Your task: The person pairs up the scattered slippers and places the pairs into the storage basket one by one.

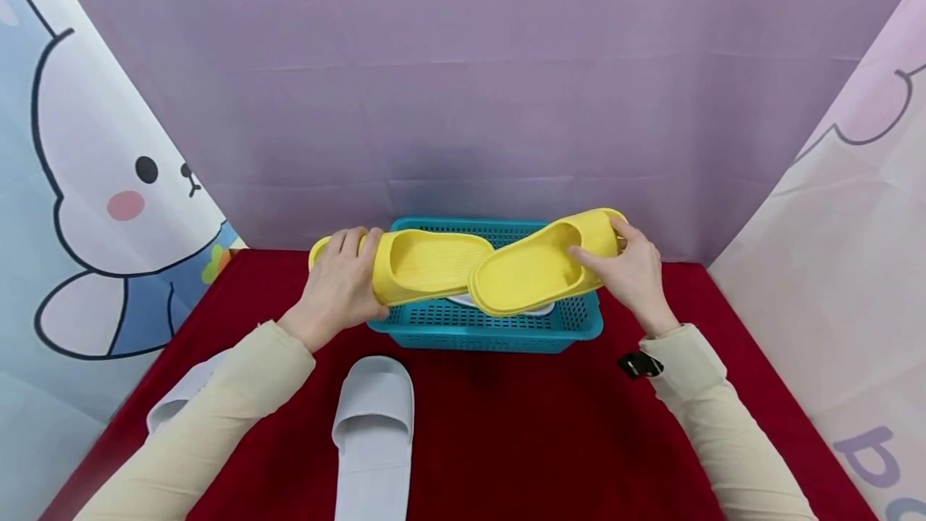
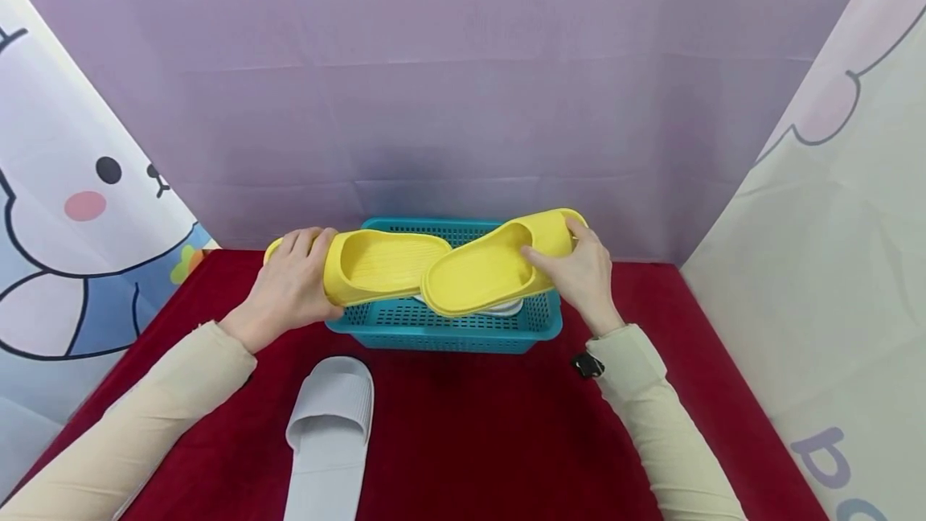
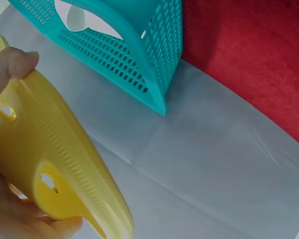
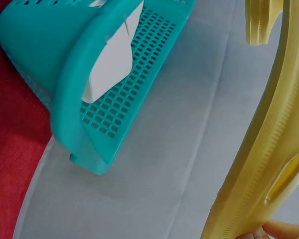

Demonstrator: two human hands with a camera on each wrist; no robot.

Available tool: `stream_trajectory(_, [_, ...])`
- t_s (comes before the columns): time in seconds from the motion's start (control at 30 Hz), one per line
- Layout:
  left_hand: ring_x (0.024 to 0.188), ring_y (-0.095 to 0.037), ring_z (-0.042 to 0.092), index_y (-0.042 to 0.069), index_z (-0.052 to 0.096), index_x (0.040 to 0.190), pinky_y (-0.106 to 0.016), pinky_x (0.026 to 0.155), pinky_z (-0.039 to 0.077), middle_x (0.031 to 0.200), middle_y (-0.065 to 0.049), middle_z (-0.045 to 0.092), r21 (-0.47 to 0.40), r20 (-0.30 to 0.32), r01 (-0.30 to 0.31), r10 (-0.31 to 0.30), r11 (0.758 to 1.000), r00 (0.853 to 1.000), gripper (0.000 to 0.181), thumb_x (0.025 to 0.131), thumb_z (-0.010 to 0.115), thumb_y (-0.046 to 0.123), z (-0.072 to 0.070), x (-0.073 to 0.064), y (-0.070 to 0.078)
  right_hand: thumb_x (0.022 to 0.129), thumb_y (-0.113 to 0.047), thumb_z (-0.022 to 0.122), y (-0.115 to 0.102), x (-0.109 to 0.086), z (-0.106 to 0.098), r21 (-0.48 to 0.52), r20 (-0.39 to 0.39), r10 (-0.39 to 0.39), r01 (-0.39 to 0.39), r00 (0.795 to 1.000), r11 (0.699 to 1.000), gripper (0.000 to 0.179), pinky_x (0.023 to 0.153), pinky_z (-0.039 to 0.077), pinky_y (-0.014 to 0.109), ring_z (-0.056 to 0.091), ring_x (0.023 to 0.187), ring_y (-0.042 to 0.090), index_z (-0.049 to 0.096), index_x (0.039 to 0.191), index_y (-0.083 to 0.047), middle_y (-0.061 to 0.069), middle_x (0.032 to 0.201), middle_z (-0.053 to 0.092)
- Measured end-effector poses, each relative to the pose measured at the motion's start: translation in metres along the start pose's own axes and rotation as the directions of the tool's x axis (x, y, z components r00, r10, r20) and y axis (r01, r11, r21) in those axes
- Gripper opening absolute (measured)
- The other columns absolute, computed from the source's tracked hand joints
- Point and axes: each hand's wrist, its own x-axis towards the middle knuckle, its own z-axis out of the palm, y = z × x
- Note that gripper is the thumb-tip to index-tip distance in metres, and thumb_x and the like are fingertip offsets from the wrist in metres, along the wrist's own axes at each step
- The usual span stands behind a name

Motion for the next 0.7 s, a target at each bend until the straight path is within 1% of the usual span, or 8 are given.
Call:
stream_trajectory(0.17, [0.110, -0.036, 0.042, 0.000, 0.035, 0.127, -0.048, 0.098, 0.038, 0.117, -0.020, 0.047, -0.007, -0.020, -0.004, 0.004, 1.000, 1.000, 0.106, 0.044, 0.087, 0.040, 0.001, 0.000, 0.002, 0.073, -0.052, 0.068, -0.003, 0.001, 0.005, 0.005, -0.035, -0.004, 0.004, 0.999, 1.000, 0.082, 0.076, 0.049, 0.033, 0.051, 0.099, 0.029, 0.040, 0.138, -0.009, 0.017, 0.123, 0.052])
stream_trajectory(0.3, [0.111, -0.035, 0.042, 0.001, 0.035, 0.128, -0.047, 0.098, 0.039, 0.117, -0.020, 0.047, -0.011, -0.017, -0.001, 0.000, 1.000, 1.000, 0.107, 0.044, 0.087, 0.041, 0.001, 0.001, 0.006, 0.072, -0.052, 0.070, -0.007, 0.001, 0.007, 0.019, -0.067, 0.004, -0.003, 0.998, 1.000, 0.079, 0.073, 0.049, 0.031, 0.052, 0.096, 0.028, 0.045, 0.134, -0.010, 0.015, 0.116, 0.055])
stream_trajectory(0.37, [0.111, -0.035, 0.042, 0.001, 0.034, 0.129, -0.048, 0.098, 0.039, 0.118, -0.020, 0.047, -0.012, -0.005, 0.001, -0.001, 1.000, 1.000, 0.108, 0.044, 0.087, 0.041, 0.001, 0.001, 0.008, 0.071, -0.053, 0.070, -0.008, 0.001, 0.007, 0.026, -0.074, 0.014, -0.012, 0.997, 1.000, 0.079, 0.071, 0.049, 0.029, 0.052, 0.094, 0.027, 0.046, 0.134, -0.011, 0.014, 0.114, 0.055])
stream_trajectory(0.53, [0.112, -0.035, 0.042, 0.001, 0.034, 0.131, -0.047, 0.096, 0.041, 0.120, -0.020, 0.047, -0.006, 0.005, -0.003, 0.003, 1.000, 1.000, 0.110, 0.044, 0.087, 0.043, 0.002, 0.002, 0.013, 0.070, -0.053, 0.070, -0.007, 0.000, 0.008, 0.035, -0.090, 0.035, -0.032, 0.995, 0.999, 0.083, 0.071, 0.049, 0.027, 0.052, 0.096, 0.026, 0.042, 0.136, -0.011, 0.014, 0.115, 0.054])
stream_trajectory(0.7, [0.110, -0.034, 0.042, 0.002, 0.034, 0.131, -0.046, 0.095, 0.042, 0.118, -0.019, 0.047, 0.001, -0.011, -0.008, 0.008, 1.000, 1.000, 0.109, 0.044, 0.087, 0.042, 0.003, 0.004, 0.019, 0.069, -0.054, 0.071, -0.006, 0.000, 0.012, 0.039, -0.125, 0.037, -0.032, 0.991, 0.999, 0.086, 0.078, 0.049, 0.034, 0.051, 0.100, 0.027, 0.041, 0.137, -0.011, 0.014, 0.121, 0.052])
